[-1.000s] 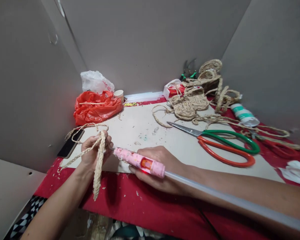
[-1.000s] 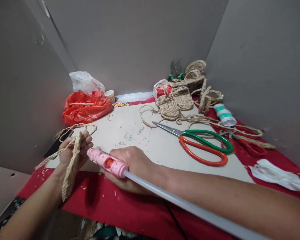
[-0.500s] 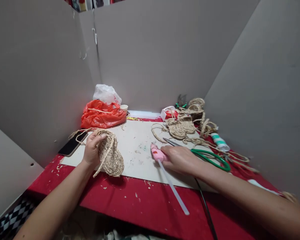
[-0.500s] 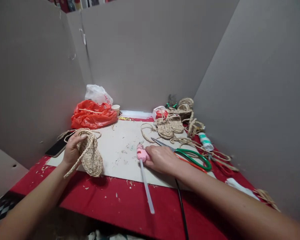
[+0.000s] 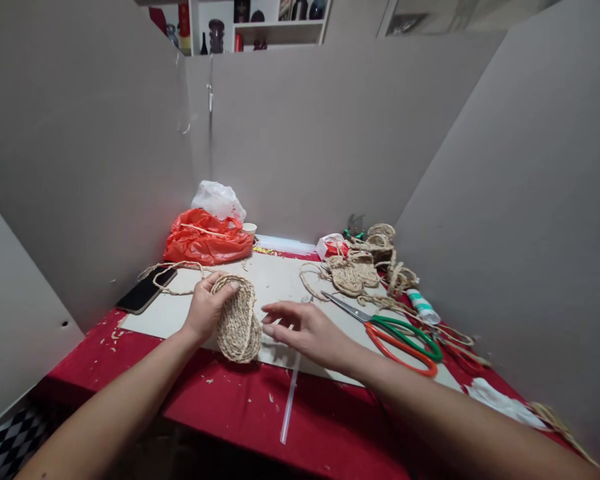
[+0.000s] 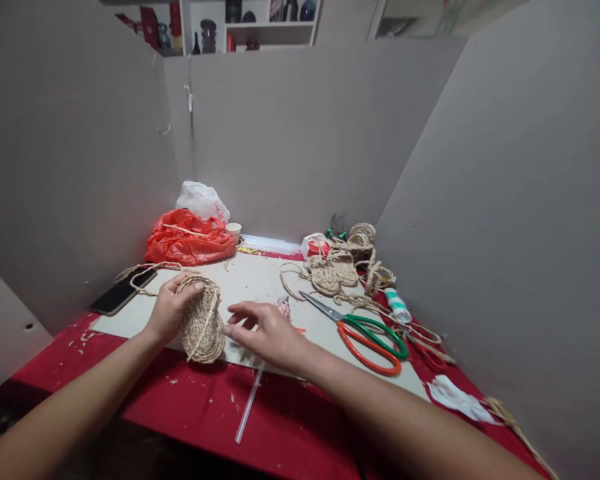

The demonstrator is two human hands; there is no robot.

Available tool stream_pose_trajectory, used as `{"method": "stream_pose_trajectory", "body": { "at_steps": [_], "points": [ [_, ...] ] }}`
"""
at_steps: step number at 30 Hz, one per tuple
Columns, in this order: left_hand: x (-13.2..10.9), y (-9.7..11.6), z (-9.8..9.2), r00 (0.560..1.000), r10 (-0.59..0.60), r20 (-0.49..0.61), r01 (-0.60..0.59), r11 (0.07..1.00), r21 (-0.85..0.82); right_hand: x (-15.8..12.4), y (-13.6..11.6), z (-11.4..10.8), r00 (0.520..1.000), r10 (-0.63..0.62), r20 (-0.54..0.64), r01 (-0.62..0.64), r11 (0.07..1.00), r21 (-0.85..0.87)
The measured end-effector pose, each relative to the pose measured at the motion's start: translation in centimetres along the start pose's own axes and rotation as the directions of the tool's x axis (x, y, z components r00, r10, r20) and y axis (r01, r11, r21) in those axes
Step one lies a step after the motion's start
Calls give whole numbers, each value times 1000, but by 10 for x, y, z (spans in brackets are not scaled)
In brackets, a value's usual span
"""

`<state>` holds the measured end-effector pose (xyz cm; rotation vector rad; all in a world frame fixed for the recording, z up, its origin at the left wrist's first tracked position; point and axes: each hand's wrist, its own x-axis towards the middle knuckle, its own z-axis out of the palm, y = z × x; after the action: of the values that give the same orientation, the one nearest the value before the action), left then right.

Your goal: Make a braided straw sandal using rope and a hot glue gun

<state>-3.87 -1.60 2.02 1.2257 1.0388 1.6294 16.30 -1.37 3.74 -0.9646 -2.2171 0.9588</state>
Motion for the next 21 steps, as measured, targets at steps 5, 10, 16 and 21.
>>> {"method": "stream_pose_trajectory", "body": {
  "at_steps": [5,10,16,21],
  "points": [
    [1,-2,0,1000,0,3,0,999,36,20,7,26,999,20,31,-28,960,279],
    [2,-5,-2,998,-13,62,9,999,49,24,11,27,990,132,51,-142,909,391],
    [3,-7,-2,996,-18,91,12,998,67,24,13,16,983,134,122,-171,905,389],
    [15,-10,-10,998,-46,39,43,997,70,24,17,-2,978,199,-61,-152,884,442]
  ]
}}
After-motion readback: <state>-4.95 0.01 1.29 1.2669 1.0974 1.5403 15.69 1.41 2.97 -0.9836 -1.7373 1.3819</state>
